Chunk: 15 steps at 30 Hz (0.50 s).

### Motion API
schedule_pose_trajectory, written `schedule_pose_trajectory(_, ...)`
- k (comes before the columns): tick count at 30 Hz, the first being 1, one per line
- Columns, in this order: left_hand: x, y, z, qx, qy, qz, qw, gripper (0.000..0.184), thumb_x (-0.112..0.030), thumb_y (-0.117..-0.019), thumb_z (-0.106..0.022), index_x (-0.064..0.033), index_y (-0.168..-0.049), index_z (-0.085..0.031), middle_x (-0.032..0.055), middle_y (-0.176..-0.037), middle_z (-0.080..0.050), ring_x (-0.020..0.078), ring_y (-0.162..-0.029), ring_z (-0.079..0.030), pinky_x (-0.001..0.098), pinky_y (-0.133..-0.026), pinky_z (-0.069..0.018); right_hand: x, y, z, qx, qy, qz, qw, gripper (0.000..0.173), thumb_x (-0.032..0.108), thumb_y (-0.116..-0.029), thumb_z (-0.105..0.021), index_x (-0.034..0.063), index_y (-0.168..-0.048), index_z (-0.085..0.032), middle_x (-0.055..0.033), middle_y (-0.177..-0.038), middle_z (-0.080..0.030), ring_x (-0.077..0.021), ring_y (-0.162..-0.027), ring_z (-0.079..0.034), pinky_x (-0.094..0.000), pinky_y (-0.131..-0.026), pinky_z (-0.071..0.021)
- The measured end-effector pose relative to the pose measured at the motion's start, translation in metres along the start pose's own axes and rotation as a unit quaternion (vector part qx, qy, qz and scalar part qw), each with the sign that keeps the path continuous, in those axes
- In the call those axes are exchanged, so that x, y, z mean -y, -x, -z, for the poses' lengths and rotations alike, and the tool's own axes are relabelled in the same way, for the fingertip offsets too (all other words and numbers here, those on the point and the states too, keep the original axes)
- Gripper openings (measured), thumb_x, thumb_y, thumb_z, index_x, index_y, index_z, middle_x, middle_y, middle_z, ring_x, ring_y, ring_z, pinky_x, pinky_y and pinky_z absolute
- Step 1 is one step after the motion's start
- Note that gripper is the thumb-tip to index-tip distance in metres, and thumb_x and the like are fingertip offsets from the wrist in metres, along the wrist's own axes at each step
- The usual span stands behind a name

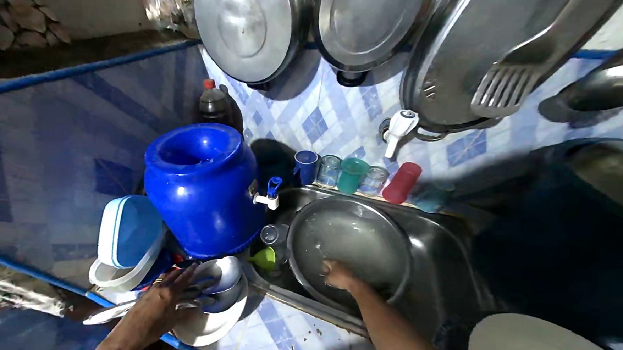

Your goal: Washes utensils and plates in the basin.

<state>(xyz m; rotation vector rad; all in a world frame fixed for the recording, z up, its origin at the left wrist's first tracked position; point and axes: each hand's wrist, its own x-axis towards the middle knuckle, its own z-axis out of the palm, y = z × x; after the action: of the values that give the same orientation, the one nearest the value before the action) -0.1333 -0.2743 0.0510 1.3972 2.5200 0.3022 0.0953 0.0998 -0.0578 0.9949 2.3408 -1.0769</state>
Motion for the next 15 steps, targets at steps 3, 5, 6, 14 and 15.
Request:
schedule_pose_trajectory(3,-0.017,0.005,0.014,-0.081,0.036,-0.042,0.995,0.094,-0.036,-0.0708,-0.093,-0.0035,-0.148,-0.052,0.0269,-0.139,-0.058,0.0499,-0.129,-0.053,0.0671,-0.107,-0.0416,-0.012,0.012,0.025,-0.035,-0.179,0.019,0.983,0.049,-0.003,-0.0918,-0.065,-0.0030,-0.139,-0.054,-0.0248,-0.133,-0.058,-0.0328,-0.114,-0.060,-0.0489,-0.098,-0.0493)
schedule_pose_trajectory(5,-0.035,0.002,0.015,-0.195,0.059,-0.131,0.970,0.084,-0.049,-0.0742,-0.081,0.0000,-0.139,-0.060,0.0241,-0.130,-0.065,0.0455,-0.120,-0.061,0.0633,-0.099,-0.0489,-0.011,0.026,0.042,-0.080,-0.279,0.047,0.956,0.039,-0.007,-0.0909,-0.065,-0.0036,-0.129,-0.056,-0.0165,-0.111,-0.061,-0.0206,-0.090,-0.060,-0.0372,-0.082,-0.0522)
schedule_pose_trajectory(6,-0.050,-0.002,0.014,-0.230,0.086,-0.158,0.956,0.078,-0.053,-0.0794,-0.074,-0.0004,-0.136,-0.063,0.0208,-0.129,-0.066,0.0397,-0.119,-0.062,0.0584,-0.100,-0.0504,-0.012,0.033,0.048,-0.100,-0.331,0.071,0.936,0.036,-0.008,-0.0915,-0.065,-0.0034,-0.126,-0.055,-0.0133,-0.104,-0.062,-0.0171,-0.084,-0.061,-0.0337,-0.078,-0.0533)
schedule_pose_trajectory(14,-0.216,-0.084,-0.067,0.090,0.407,-0.053,0.907,0.045,-0.018,-0.0973,-0.068,0.0029,-0.136,-0.059,0.0206,-0.134,-0.062,0.0258,-0.116,-0.065,0.0398,-0.101,-0.0536,0.004,0.062,0.058,-0.235,-0.594,0.174,0.750,0.027,-0.009,-0.0959,-0.052,0.0041,-0.119,-0.051,-0.0064,-0.097,-0.065,-0.0133,-0.078,-0.064,-0.0293,-0.071,-0.0555)
schedule_pose_trajectory(15,-0.228,-0.097,-0.081,0.087,0.389,-0.044,0.916,0.057,-0.023,-0.0956,-0.071,0.0022,-0.144,-0.053,0.0232,-0.144,-0.054,0.0308,-0.127,-0.059,0.0434,-0.108,-0.0487,0.008,0.063,0.058,-0.244,-0.624,0.176,0.721,0.025,-0.009,-0.0972,-0.051,0.0059,-0.117,-0.049,-0.0067,-0.097,-0.065,-0.0134,-0.077,-0.064,-0.0289,-0.069,-0.0548)
